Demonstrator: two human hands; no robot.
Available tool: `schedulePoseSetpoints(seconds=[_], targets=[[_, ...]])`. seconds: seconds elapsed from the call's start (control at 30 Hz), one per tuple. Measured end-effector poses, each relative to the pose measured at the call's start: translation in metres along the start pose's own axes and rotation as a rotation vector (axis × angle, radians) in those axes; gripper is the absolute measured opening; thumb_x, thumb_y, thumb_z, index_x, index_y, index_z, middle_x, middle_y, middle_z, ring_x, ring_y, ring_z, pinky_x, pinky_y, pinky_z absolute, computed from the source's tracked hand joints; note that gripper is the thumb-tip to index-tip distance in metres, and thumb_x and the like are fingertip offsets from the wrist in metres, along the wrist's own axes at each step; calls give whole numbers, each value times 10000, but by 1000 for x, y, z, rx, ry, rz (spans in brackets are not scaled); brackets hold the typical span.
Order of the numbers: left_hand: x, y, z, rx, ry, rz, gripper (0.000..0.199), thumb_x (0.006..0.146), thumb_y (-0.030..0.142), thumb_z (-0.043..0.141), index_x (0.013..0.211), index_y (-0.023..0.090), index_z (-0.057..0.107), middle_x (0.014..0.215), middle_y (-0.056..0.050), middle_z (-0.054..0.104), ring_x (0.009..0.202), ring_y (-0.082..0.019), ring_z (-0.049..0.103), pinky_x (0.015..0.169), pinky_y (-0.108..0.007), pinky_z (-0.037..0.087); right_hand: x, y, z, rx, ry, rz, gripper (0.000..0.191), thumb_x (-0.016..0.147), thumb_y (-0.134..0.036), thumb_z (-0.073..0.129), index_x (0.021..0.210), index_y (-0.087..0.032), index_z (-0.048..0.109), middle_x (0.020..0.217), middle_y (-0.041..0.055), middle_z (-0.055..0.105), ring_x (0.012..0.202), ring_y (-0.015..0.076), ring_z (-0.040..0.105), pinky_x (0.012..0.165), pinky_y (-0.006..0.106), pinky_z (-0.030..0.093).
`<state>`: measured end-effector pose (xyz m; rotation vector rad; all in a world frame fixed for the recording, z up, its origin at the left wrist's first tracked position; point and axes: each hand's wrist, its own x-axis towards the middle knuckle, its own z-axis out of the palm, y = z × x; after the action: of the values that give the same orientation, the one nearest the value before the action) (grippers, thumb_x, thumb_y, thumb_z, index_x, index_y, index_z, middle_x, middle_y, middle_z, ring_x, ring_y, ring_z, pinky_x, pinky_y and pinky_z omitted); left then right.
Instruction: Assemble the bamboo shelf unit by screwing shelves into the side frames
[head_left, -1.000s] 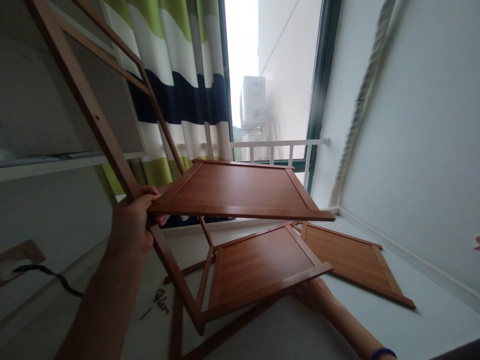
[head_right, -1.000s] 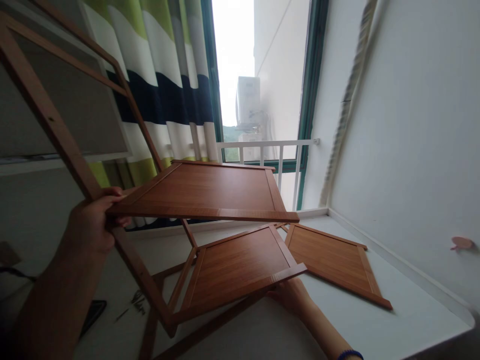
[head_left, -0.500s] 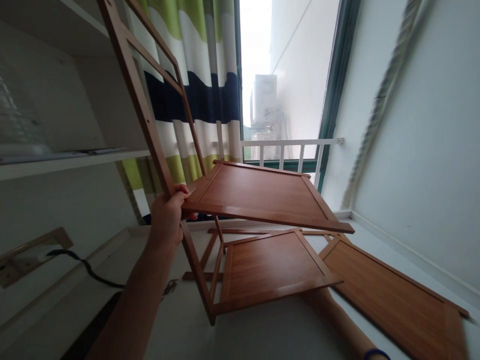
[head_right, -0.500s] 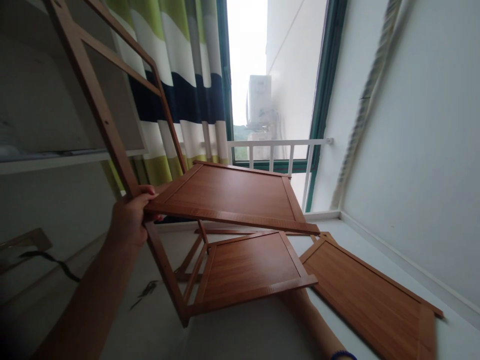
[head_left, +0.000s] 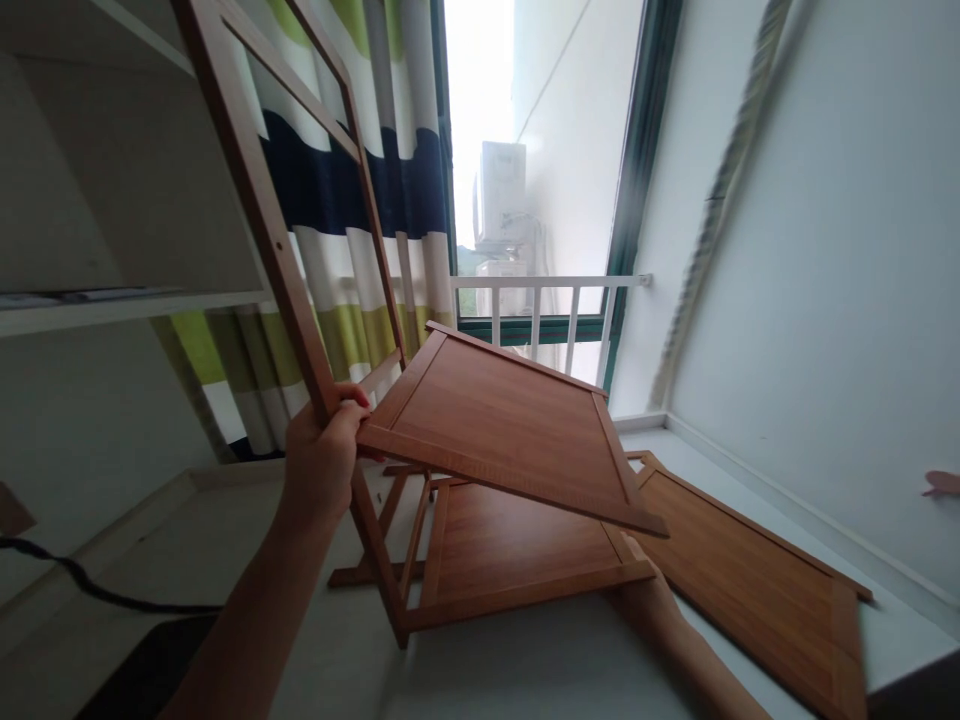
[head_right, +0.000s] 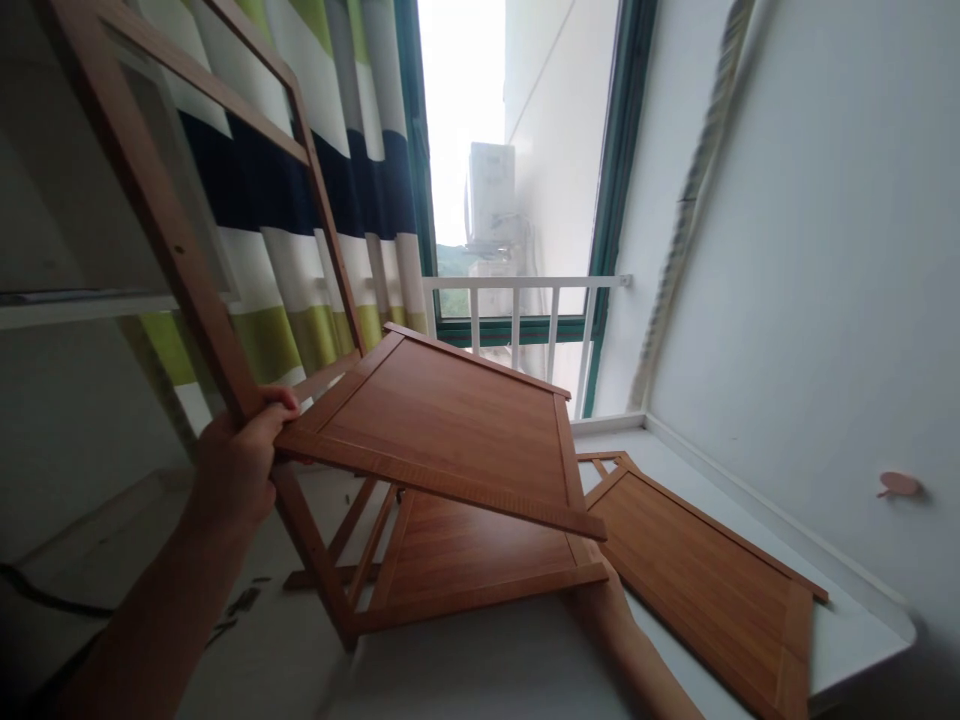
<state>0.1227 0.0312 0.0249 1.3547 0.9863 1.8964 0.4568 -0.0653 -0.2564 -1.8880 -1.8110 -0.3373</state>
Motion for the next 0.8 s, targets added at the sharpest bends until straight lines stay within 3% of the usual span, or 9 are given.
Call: schedulePoseSetpoints(seconds=[0.1, 0.23, 0.37, 0.53, 0.67, 0.73, 0.8], targets=[[-2, -10, 0, 38, -14, 97, 20, 569, 134, 513, 569, 154, 507, 535, 46, 428, 500, -59, 381, 436, -163, 288, -18, 24, -21, -109, 23, 135, 363, 854, -380, 404, 1083, -130, 532, 1038, 130, 514, 920, 227, 492, 766, 358, 448], [-8, -11, 8, 137, -104, 169, 49, 607, 131, 498, 576, 169, 500, 528, 49, 433, 520, -73, 373, 480, -190, 277, -28, 64, -41, -232, 43, 262, 588, 811, -560, 392, 1095, -71, 553, 973, 180, 500, 911, 315, 445, 744, 451, 418], [-16, -5, 17, 237, -178, 211, 55, 632, 156, 485, 585, 181, 500, 513, 51, 441, 499, -83, 386, 477, -198, 284, -21, 91, -47, -227, 13, 215, 635, 784, -642, 382, 1080, -123, 598, 946, 138, 521, 903, 271, 452, 756, 393, 425], [-18, 0, 18, 329, -182, 222, 58, 645, 185, 455, 605, 176, 497, 523, 46, 463, 496, -86, 411, 493, -193, 313, -3, 100, -48, -155, 29, 89, 601, 777, -660, 383, 1025, -173, 634, 913, 97, 540, 884, 214, 478, 763, 321, 431], [-21, 3, 20, 407, -196, 190, 61, 653, 184, 433, 617, 181, 482, 485, 52, 423, 459, -85, 400, 445, -180, 297, 6, 76, -59, -113, 182, 52, 594, 810, -628, 351, 1078, -162, 602, 926, 109, 534, 878, 223, 481, 762, 356, 422], [-23, 4, 23, 421, -199, 192, 61, 652, 181, 429, 611, 182, 473, 460, 55, 404, 440, -85, 394, 424, -176, 289, 5, 41, -73, -76, 273, 17, 579, 842, -584, 329, 1148, -145, 548, 975, 115, 522, 900, 219, 478, 760, 350, 420], [-24, 5, 24, 427, -214, 191, 59, 652, 172, 427, 616, 182, 472, 452, 57, 408, 426, -82, 390, 414, -172, 289, 2, -11, -91, 49, 343, -169, 613, 829, -609, 317, 1204, -159, 494, 1046, 112, 506, 944, 224, 474, 767, 338, 420]])
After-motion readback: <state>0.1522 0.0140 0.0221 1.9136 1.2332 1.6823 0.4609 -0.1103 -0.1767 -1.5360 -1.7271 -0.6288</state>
